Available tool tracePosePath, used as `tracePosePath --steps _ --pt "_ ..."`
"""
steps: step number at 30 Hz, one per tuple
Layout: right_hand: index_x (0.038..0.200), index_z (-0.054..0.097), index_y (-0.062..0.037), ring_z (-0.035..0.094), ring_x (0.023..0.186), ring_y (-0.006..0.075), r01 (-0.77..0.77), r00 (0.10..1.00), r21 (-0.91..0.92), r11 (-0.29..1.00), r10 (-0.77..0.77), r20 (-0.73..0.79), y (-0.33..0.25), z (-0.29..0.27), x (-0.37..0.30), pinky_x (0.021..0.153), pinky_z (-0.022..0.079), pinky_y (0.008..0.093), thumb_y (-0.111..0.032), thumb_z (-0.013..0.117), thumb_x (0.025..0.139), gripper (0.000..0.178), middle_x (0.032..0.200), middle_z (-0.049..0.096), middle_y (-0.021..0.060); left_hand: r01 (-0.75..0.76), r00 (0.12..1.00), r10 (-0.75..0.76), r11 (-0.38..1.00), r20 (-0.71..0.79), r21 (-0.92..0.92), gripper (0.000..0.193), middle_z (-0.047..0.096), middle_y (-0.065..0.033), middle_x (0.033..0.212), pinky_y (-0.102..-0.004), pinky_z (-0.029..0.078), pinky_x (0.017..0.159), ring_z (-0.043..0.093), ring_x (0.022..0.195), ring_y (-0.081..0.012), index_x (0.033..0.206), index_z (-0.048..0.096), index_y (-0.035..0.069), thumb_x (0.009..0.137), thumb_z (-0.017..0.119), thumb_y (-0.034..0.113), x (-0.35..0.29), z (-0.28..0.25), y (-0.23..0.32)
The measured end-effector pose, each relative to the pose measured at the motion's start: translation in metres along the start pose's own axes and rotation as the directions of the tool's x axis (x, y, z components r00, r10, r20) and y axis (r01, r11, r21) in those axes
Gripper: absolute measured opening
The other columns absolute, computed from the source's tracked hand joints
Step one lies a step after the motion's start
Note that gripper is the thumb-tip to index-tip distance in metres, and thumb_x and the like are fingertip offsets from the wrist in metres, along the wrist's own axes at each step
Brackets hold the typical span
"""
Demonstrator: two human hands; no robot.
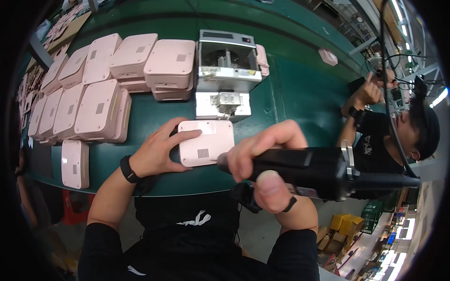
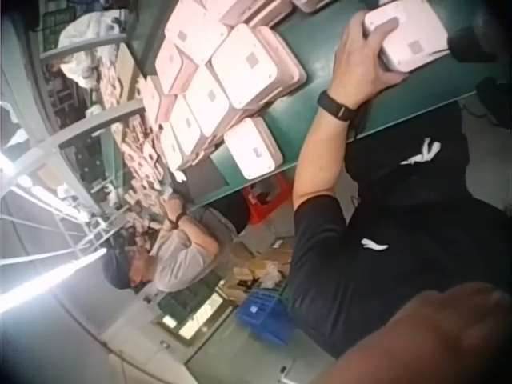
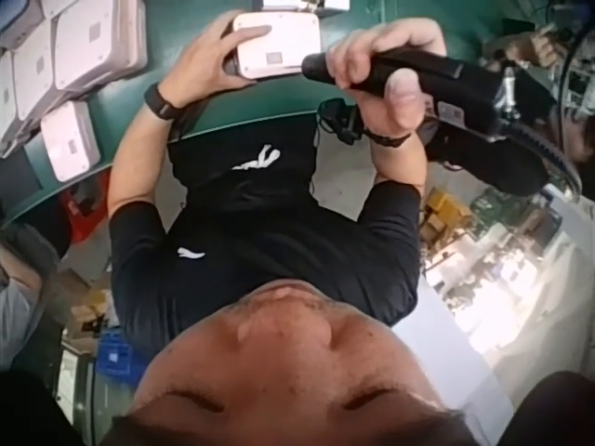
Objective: The person picks up a pink electronic device, uses a power screwdriver to drive screws into the back panel, and then sets it aside. This process is repeated with several more devices from the stack.
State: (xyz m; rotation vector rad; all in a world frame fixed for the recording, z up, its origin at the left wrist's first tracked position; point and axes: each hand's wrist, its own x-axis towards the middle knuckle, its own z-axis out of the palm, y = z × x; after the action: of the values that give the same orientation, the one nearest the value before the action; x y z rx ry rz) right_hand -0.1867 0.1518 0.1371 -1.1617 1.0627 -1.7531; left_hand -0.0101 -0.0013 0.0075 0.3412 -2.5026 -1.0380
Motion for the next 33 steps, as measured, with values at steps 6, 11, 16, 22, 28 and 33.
tracePosePath --steps 6,11,16,22,28,33 --pt "0.106 0.041 -0.0055 0.058 0.066 0.0182 0.045 0.991 -0.119 0.992 -0.03 0.127 0.029 -0.02 -0.006 0.067 0.051 0.0379 -0.02 0.065 0.092 0.031 0.073 0.058 0.0079 0.022 1.0 -0.022 0.999 -0.013 0.025 0.083 0.049 -0.0184 0.135 -0.0443 0.047 0.1 0.053 0.121 -0.0387 0.131 0.059 0.017 0.054 0.09 0.017 -0.004 0.004 -0.001" --pt "0.104 0.042 -0.0017 0.059 0.066 0.0145 0.077 0.98 -0.175 0.982 -0.042 0.196 0.024 -0.018 -0.004 0.064 0.051 0.0305 -0.013 0.068 0.088 0.032 0.076 0.061 0.0084 0.054 0.997 -0.054 0.998 -0.049 0.01 0.081 0.052 -0.0178 0.132 -0.044 0.048 0.098 0.055 0.117 -0.0373 0.127 0.064 0.016 0.05 0.09 0.015 -0.002 0.005 0.008" --pt "0.1 0.044 -0.0005 0.059 0.065 0.0111 0.154 0.97 -0.234 0.96 -0.102 0.221 0.025 -0.018 -0.001 0.059 0.05 0.0262 -0.009 0.068 0.085 0.03 0.077 0.063 0.0073 0.05 0.997 -0.05 0.999 -0.064 0.007 0.08 0.053 -0.0173 0.13 -0.0435 0.048 0.097 0.056 0.115 -0.0364 0.125 0.065 0.016 0.049 0.09 0.015 0.002 0.006 0.013" --pt "0.099 0.045 0.0 0.059 0.064 0.0098 0.108 0.977 -0.131 0.985 -0.081 0.196 0.031 -0.018 0.0 0.059 0.049 0.0256 -0.006 0.067 0.084 0.027 0.076 0.063 0.0061 0.062 0.996 -0.061 0.998 -0.06 0.01 0.08 0.053 -0.0171 0.13 -0.0432 0.049 0.096 0.057 0.114 -0.036 0.125 0.065 0.016 0.049 0.091 0.016 0.003 0.006 0.012" --pt "0.099 0.045 0.0008 0.059 0.065 0.0104 0.114 0.97 -0.134 0.984 -0.081 0.231 0.027 -0.017 0.004 0.061 0.049 0.0254 -0.007 0.067 0.084 0.028 0.075 0.063 0.0066 0.052 0.997 -0.051 0.999 -0.061 0.01 0.08 0.053 -0.0172 0.13 -0.0435 0.049 0.095 0.057 0.113 -0.036 0.125 0.065 0.016 0.05 0.091 0.017 0.001 0.006 0.01" --pt "0.101 0.044 0.0007 0.059 0.066 0.0107 0.094 0.966 -0.128 0.987 -0.059 0.252 0.025 -0.021 0.006 0.062 0.049 0.0261 -0.008 0.067 0.084 0.03 0.076 0.062 0.0065 0.047 0.998 -0.046 0.999 -0.046 0.024 0.08 0.052 -0.0174 0.13 -0.0438 0.05 0.095 0.057 0.113 -0.0363 0.126 0.064 0.016 0.05 0.091 0.018 0.002 0.005 0.009"
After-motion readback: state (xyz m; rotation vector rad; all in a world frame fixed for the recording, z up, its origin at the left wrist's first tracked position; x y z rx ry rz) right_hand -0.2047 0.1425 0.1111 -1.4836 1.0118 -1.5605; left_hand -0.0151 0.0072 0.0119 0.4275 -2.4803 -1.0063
